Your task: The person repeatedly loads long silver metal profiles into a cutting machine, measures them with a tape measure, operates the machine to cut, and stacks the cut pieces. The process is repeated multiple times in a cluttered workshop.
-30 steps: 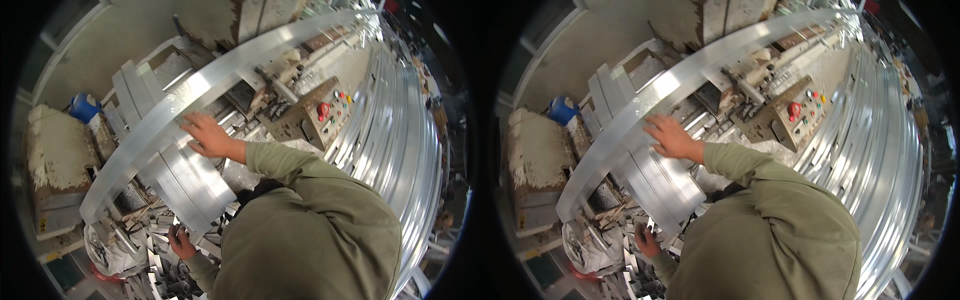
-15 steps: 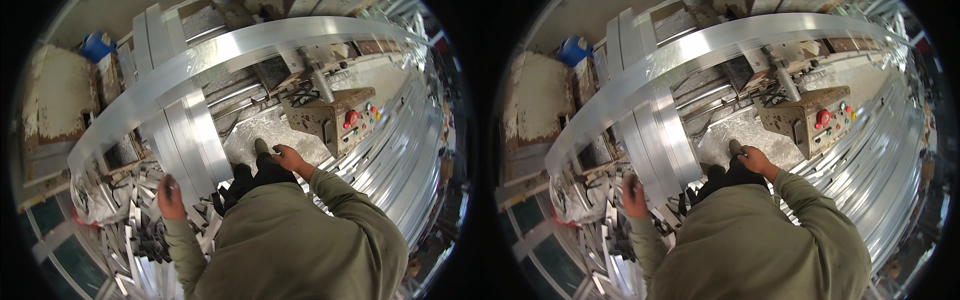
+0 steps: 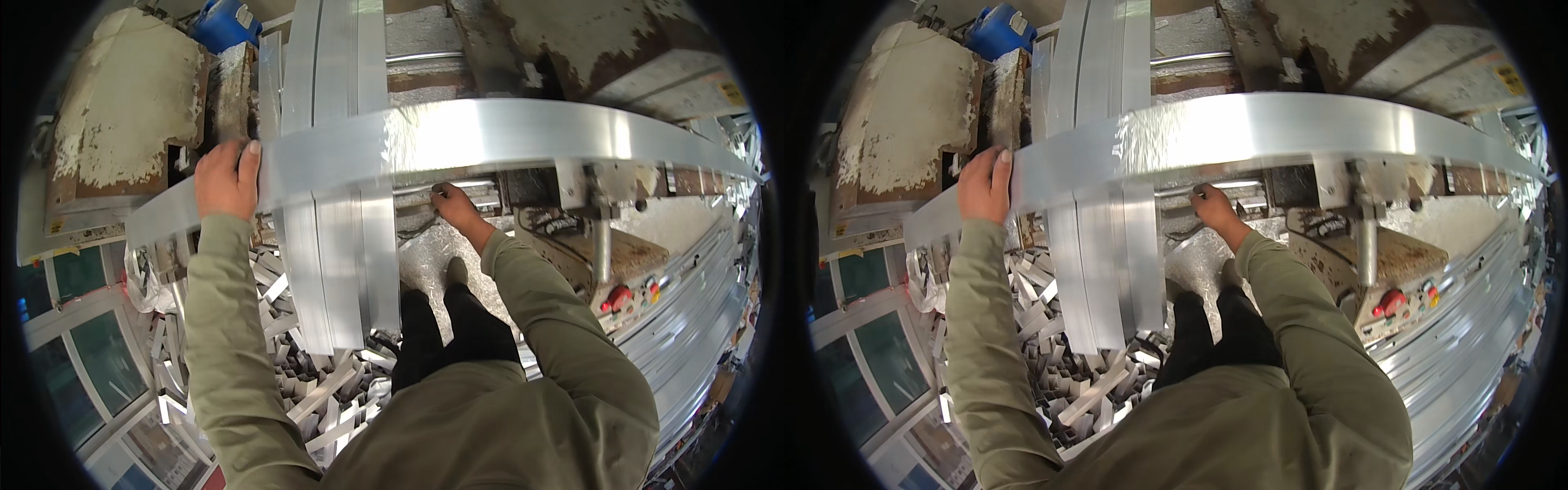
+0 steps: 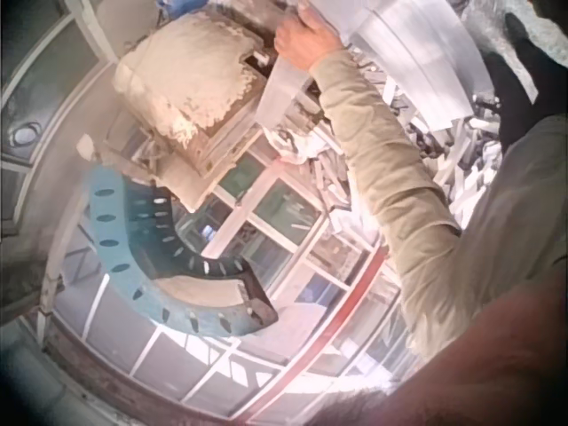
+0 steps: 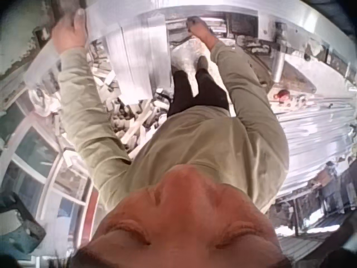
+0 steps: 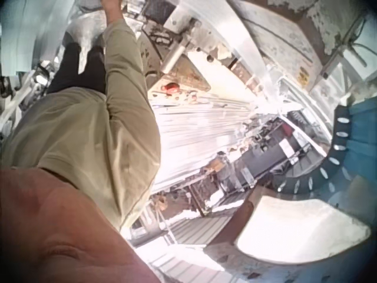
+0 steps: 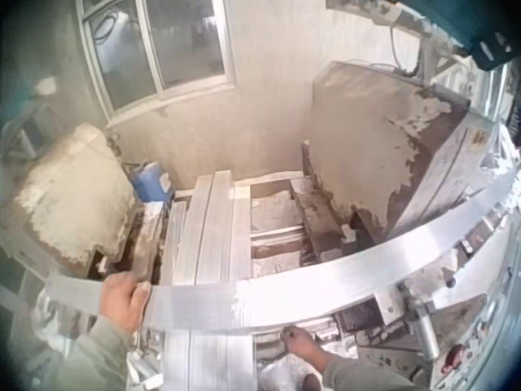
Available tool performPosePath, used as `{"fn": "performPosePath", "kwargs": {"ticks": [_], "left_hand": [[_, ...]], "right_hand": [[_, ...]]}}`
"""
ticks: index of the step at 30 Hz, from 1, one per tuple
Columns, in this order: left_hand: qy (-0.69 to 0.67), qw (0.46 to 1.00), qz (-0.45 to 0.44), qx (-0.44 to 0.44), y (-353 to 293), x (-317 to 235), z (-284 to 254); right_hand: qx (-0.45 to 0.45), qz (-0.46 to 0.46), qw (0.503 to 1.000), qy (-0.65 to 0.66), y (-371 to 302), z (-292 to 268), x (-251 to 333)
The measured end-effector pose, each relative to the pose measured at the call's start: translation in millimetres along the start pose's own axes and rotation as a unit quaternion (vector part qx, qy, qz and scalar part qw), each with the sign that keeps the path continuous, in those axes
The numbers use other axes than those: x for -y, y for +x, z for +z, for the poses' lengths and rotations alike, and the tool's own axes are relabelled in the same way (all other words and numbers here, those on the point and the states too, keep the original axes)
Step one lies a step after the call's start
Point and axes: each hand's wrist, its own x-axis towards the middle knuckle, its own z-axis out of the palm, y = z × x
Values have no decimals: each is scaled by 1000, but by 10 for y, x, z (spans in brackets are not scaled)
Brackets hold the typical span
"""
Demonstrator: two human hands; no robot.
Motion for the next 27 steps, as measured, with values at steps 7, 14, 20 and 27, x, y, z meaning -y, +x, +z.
{"fn": "performPosePath", "kwargs": {"ticks": [7,14,20,27], "left_hand": [[-52,998,24,-7,78,-227,-41],[-79,996,-10,49,205,-249,-67],[-85,994,-20,59,237,-226,-15],[-82,996,-8,44,301,-274,-64]], "right_hand": [[-59,-33,996,65,1468,165,-107],[-46,-36,966,-250,2579,395,-176],[-63,24,956,-287,2826,259,-21],[-205,60,957,-197,2764,61,-39]]}}
